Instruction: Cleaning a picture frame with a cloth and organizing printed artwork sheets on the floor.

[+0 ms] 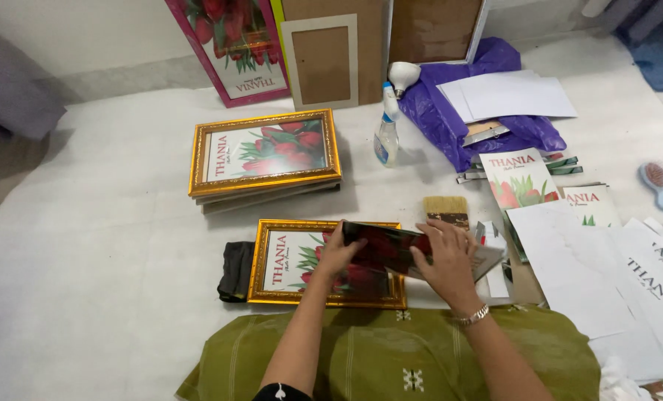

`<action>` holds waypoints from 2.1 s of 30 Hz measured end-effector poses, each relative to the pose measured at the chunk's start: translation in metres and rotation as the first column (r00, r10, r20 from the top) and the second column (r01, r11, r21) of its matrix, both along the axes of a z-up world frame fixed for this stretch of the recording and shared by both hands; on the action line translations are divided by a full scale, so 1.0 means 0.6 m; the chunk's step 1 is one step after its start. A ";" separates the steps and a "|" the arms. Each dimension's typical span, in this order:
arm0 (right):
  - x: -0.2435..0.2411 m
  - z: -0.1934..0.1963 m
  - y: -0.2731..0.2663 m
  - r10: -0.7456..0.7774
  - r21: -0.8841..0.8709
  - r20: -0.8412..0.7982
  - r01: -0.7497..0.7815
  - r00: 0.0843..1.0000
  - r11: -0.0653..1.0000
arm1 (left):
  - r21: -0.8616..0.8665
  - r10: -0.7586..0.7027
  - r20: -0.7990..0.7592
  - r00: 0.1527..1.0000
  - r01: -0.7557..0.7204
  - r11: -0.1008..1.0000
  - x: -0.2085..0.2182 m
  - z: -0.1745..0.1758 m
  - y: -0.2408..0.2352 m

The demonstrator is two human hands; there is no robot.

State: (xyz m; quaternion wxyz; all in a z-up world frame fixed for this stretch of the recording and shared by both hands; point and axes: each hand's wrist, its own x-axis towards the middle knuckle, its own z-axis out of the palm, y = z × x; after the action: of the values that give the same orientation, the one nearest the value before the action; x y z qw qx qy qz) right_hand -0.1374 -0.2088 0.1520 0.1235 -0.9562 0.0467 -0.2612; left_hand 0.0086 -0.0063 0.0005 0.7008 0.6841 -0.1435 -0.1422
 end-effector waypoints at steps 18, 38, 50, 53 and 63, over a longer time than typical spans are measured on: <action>0.155 -0.213 -0.280 -0.274 0.998 -0.058 0.046 0.960 -0.051 | -0.491 -0.100 -0.593 0.799 -0.261 0.831 -0.087 0.158 -0.276; 0.400 -0.422 -0.513 -0.261 0.814 -0.347 0.428 0.901 0.394 | 0.406 -0.166 -0.340 0.926 0.304 0.862 0.192 -0.162 -0.354; 0.289 -0.201 -0.448 -0.296 0.836 -0.295 0.395 0.909 0.382 | 0.324 -0.107 -0.382 0.918 0.242 0.915 0.132 -0.135 -0.388; 0.274 -0.097 -0.441 -0.350 0.838 -0.156 0.312 0.923 0.448 | 0.204 -0.092 -0.415 0.905 0.191 0.960 0.123 -0.150 -0.384; 0.351 -0.237 -0.413 -0.254 0.949 -0.127 0.192 0.959 0.249 | 0.158 0.026 -0.518 0.855 0.065 0.985 0.068 -0.112 -0.291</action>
State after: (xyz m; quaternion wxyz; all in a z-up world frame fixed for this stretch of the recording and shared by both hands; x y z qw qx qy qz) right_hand 0.0734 -0.4567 0.0100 0.6321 -0.6682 0.3244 -0.2207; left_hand 0.0496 -0.1809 -0.0668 0.6511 0.6763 0.0561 -0.3399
